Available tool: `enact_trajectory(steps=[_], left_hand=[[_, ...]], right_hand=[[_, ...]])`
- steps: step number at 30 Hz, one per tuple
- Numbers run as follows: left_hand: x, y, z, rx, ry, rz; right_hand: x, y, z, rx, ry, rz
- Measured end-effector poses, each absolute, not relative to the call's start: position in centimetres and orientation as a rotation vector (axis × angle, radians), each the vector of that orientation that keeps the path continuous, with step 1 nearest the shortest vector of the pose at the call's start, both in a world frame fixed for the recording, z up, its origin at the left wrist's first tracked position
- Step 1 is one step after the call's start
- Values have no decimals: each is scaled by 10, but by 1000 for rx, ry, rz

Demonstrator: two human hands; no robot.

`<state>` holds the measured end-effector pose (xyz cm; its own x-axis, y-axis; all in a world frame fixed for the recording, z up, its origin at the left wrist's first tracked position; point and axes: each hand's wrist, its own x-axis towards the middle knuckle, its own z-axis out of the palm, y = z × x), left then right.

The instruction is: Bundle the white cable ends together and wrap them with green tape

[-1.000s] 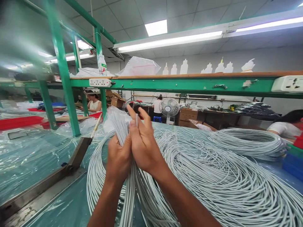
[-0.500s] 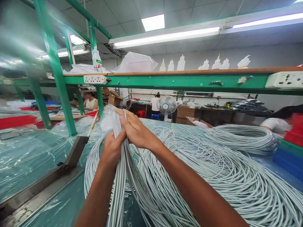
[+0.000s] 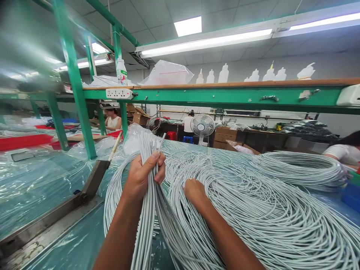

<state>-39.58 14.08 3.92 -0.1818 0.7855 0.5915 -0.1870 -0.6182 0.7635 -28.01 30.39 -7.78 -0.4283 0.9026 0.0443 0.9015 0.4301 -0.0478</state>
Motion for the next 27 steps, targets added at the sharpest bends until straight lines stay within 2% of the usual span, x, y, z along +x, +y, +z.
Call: enact_trajectory(steps=[6, 11, 19, 24, 27], left_hand=[[-394, 138, 39, 1410, 687, 1877], [-391, 136, 42, 1412, 648, 1884], [-391, 143, 38, 1388, 685, 1913], [-389, 148, 35, 1350, 656, 1954], [-388, 149, 35, 1304, 668, 1964]], right_hand=[[-275, 317, -87, -1597, -2563, 20], [-262, 320, -87, -1508, -2452, 176], [-239, 270, -46, -903, -2199, 737], [-227, 222, -17, -503, -1708, 1335], [-230, 196, 9, -416, -1617, 1425]])
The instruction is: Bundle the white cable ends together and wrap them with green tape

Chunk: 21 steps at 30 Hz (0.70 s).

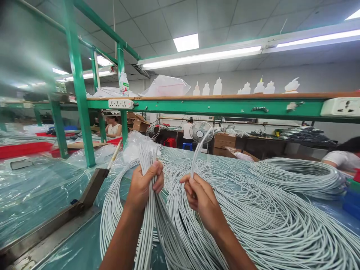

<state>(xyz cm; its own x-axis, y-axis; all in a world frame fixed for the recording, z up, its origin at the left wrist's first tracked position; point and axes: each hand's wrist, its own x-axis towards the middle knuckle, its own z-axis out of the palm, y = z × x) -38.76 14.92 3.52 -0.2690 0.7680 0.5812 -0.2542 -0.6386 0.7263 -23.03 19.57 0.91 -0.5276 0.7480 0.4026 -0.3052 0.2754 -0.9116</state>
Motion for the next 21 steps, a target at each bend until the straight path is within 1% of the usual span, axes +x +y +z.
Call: enact_trajectory(steps=[3, 5, 10, 14, 21], left_hand=[[-386, 148, 37, 1306, 695, 1998], [-385, 146, 38, 1303, 709, 2023], [-384, 140, 40, 1232, 849, 2114], [-386, 139, 42, 1262, 860, 2143], [-380, 136, 44, 1366, 761, 1975]], right_hand=[[-239, 171, 32, -471, -1651, 1281], [-245, 157, 39, -528, -1771, 1147], [-252, 137, 29, -633, -2109, 885], [-252, 134, 19, -625, -2100, 725], [-259, 148, 25, -579, -2028, 591]])
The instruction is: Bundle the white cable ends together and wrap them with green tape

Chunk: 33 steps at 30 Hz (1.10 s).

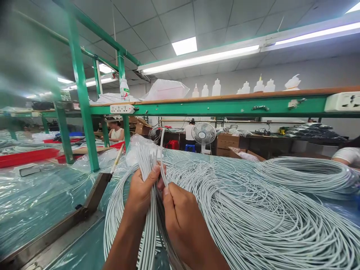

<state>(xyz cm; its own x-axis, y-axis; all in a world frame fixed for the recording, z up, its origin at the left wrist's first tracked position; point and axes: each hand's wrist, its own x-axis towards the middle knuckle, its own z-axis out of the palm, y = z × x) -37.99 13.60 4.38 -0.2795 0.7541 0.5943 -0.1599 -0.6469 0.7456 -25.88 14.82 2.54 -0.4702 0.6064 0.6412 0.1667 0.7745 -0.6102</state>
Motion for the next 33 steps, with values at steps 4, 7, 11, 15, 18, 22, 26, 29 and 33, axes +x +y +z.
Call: enact_trajectory(steps=[4, 7, 11, 15, 18, 22, 26, 29, 33], left_hand=[[-379, 135, 43, 1347, 801, 2002], [-383, 139, 40, 1323, 850, 2044], [-386, 145, 37, 1327, 880, 2124], [-385, 146, 37, 1334, 890, 2127], [-384, 143, 38, 1325, 905, 2137], [-385, 141, 37, 1354, 942, 2131], [-386, 142, 36, 1349, 955, 2116], [-386, 142, 36, 1346, 946, 2124], [-384, 143, 38, 1331, 913, 2136]], right_hand=[[-266, 150, 28, -555, -2033, 571], [-263, 147, 21, -562, -2074, 591], [-246, 148, 0, -635, -2205, 602], [-225, 156, -24, -662, -2340, 515], [-218, 162, -34, -672, -2382, 432], [-219, 162, -37, -709, -2414, 388], [-222, 159, -32, -734, -2453, 391], [-219, 155, -24, -765, -2482, 421], [-209, 152, -15, -859, -2563, 445]])
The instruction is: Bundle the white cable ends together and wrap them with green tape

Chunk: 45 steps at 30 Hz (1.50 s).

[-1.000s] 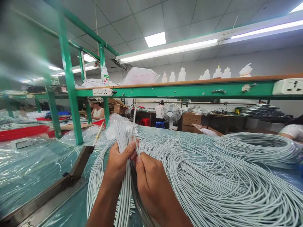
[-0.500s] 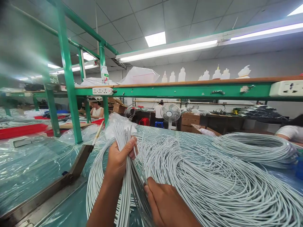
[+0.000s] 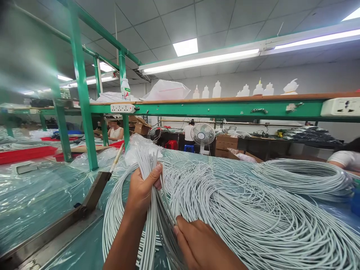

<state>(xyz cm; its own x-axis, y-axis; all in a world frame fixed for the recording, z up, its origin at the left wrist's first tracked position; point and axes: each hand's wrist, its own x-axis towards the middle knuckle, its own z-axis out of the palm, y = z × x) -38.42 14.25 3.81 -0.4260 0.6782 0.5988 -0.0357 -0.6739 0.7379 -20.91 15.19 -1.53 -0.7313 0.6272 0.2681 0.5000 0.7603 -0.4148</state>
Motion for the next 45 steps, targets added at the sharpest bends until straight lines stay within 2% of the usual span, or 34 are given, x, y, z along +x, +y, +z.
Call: enact_trajectory(steps=[8, 15, 21, 29, 35, 38, 40, 45], left_hand=[[-386, 145, 37, 1342, 950, 2114], [-386, 149, 33, 1341, 861, 2058], [-386, 149, 33, 1376, 1015, 2148], [-379, 145, 41, 1276, 753, 1983], [-378, 150, 38, 1247, 709, 1997], [-380, 148, 38, 1275, 699, 2006], [-381, 146, 39, 1275, 662, 2008], [-381, 142, 41, 1272, 643, 1989]], right_hand=[[-205, 158, -26, -774, -2542, 422], [-218, 160, -28, -806, -2275, 360], [-231, 156, -38, -645, -2318, 326], [-237, 146, -25, -972, -2297, 661], [-236, 150, -24, -902, -2405, 669], [-222, 167, -19, -699, -2456, 913], [-215, 190, -19, -722, -2389, 1020], [-233, 265, -49, -1265, -2279, 577]])
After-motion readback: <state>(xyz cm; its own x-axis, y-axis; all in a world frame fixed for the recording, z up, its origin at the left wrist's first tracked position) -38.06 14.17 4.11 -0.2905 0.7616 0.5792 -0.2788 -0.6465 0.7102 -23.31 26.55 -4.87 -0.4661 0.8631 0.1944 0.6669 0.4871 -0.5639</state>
